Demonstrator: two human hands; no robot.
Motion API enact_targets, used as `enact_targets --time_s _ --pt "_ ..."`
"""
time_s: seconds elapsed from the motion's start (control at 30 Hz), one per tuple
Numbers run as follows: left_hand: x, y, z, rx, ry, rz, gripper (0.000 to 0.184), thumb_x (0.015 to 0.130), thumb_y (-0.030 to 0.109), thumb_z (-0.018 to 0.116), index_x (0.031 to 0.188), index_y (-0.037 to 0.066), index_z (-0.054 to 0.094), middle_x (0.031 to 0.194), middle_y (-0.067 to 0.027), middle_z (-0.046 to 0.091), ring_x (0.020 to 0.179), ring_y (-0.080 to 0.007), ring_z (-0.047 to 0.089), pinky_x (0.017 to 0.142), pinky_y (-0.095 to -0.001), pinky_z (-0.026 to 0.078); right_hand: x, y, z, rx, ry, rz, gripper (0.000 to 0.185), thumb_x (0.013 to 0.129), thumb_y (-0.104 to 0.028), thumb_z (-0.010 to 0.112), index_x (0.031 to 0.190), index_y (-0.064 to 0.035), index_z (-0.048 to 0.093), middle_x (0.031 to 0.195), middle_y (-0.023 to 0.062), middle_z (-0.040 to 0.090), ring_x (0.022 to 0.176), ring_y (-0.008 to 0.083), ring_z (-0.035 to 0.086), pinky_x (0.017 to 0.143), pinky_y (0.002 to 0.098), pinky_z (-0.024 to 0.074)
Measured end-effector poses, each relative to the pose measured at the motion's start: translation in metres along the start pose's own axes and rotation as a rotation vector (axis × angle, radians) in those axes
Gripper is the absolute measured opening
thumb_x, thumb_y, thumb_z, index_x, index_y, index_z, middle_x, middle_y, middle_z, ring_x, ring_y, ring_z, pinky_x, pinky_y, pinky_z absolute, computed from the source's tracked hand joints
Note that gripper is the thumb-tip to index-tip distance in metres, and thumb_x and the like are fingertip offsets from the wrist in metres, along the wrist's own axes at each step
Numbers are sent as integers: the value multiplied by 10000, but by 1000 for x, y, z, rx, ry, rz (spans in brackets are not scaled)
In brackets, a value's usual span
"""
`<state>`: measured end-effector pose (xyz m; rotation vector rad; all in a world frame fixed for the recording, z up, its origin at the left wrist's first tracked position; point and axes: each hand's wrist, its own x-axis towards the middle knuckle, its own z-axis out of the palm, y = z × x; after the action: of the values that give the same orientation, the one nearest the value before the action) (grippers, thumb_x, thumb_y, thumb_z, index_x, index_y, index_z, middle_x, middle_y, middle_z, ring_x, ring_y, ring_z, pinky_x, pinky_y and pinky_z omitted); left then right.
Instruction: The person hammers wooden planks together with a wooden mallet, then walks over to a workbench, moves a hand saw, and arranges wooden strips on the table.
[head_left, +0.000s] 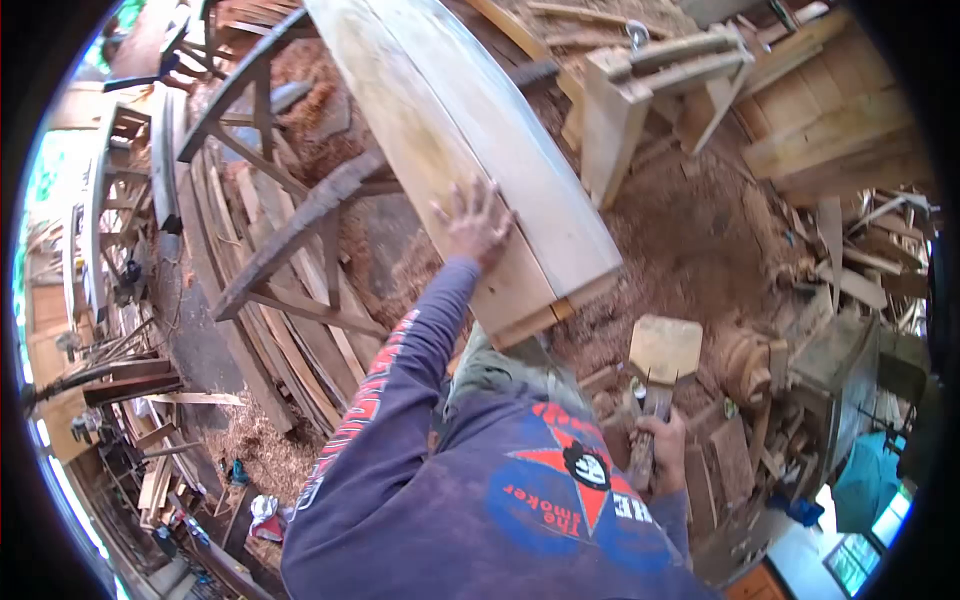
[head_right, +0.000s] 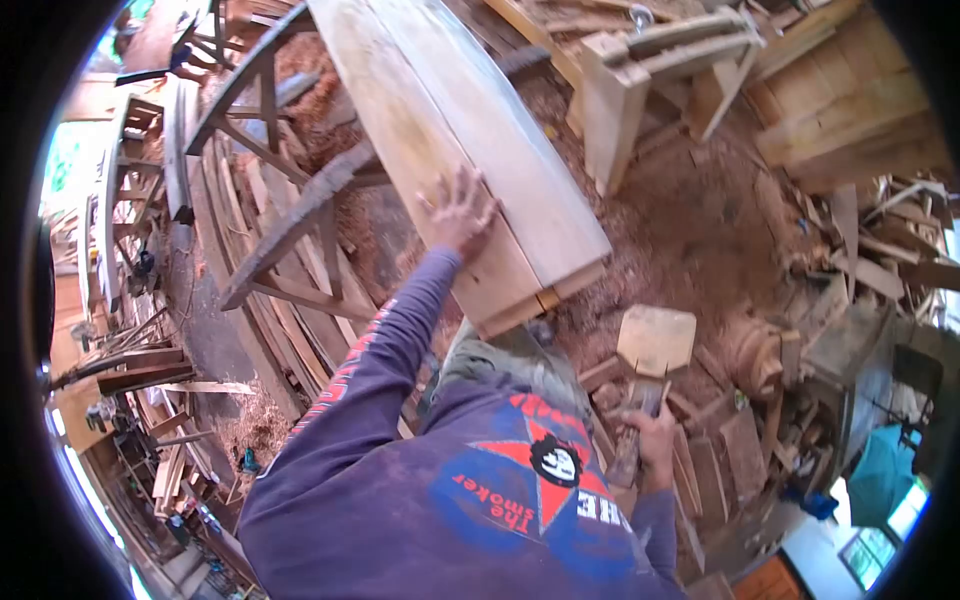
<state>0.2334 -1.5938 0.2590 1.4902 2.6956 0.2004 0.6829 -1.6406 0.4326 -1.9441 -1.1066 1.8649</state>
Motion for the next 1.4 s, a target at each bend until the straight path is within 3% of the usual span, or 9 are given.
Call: enact_targets --time_s 0.37,0.43,0.57,0.63,0.77,0.87,1.1,1.23,1.4 --pt "-2 0 15 21 -7 -71 701 926 725 351 1535 384 291 1649 -12 154 1514 -362 78 1149 -687 -12 119 -27 -131 -407 48 -14 266 753 -143 693 958 -8 590 786 63 642 550 146 588 531 289 475" --pt "3 -1 18 -81 70 -75 728 891 773 358 1523 416 300 1646 18 164 1510 -346 113 1150 -688 -3 138 -21 -176 -774 97 -113 398 695 -222 714 946 67 604 854 145 675 780 257 660 731 368 503" --pt "3 -2 16 -121 53 -106 726 865 785 405 1500 438 344 1633 32 211 1511 -332 117 1165 -661 -26 180 -3 -240 -885 106 -63 117 750 -103 654 693 -7 618 616 27 598 539 120 535 504 324 416" --pt "2 3 12 -114 54 -145 706 875 760 427 1494 428 363 1630 27 221 1511 -328 117 1165 -661 -22 184 -40 -235 -879 -25 181 364 702 -193 695 893 106 616 779 159 662 727 255 627 678 404 488" --pt "11 30 9 -184 93 -324 617 896 652 524 1435 353 487 1624 28 237 1508 -322 135 1175 -646 -11 247 -20 -303 -942 59 -256 360 717 -223 715 733 129 640 682 244 667 666 306 673 647 449 493" --pt "36 64 -1 -214 -3 -546 658 900 597 550 1452 254 447 1620 -31 235 1502 -376 110 1164 -673 18 287 -66 -317 -1545 -18 167 511 707 -369 753 815 122 663 902 349 668 916 410 701 753 470 526" --pt "95 137 42 -120 324 -967 1040 806 715 567 1530 53 224 1627 -164 152 1500 -431 20 1146 -681 -34 428 -219 -306 -1703 -180 -34 542 685 -398 761 858 110 685 939 353 663 953 431 686 802 476 536" --pt "102 154 38 -53 277 -1033 1041 827 733 519 1548 51 206 1636 -155 132 1506 -417 9 1148 -668 -50 470 -328 -262 -1733 -143 -123 484 688 -314 768 948 84 679 1017 335 665 1009 439 663 842 479 523" --pt "103 160 36 -35 184 -1106 984 867 724 464 1567 83 206 1642 -143 129 1513 -382 31 1168 -639 -37 558 -437 -243 -1658 -258 -398 299 699 -152 732 872 64 621 750 206 686 622 276 696 607 390 568"
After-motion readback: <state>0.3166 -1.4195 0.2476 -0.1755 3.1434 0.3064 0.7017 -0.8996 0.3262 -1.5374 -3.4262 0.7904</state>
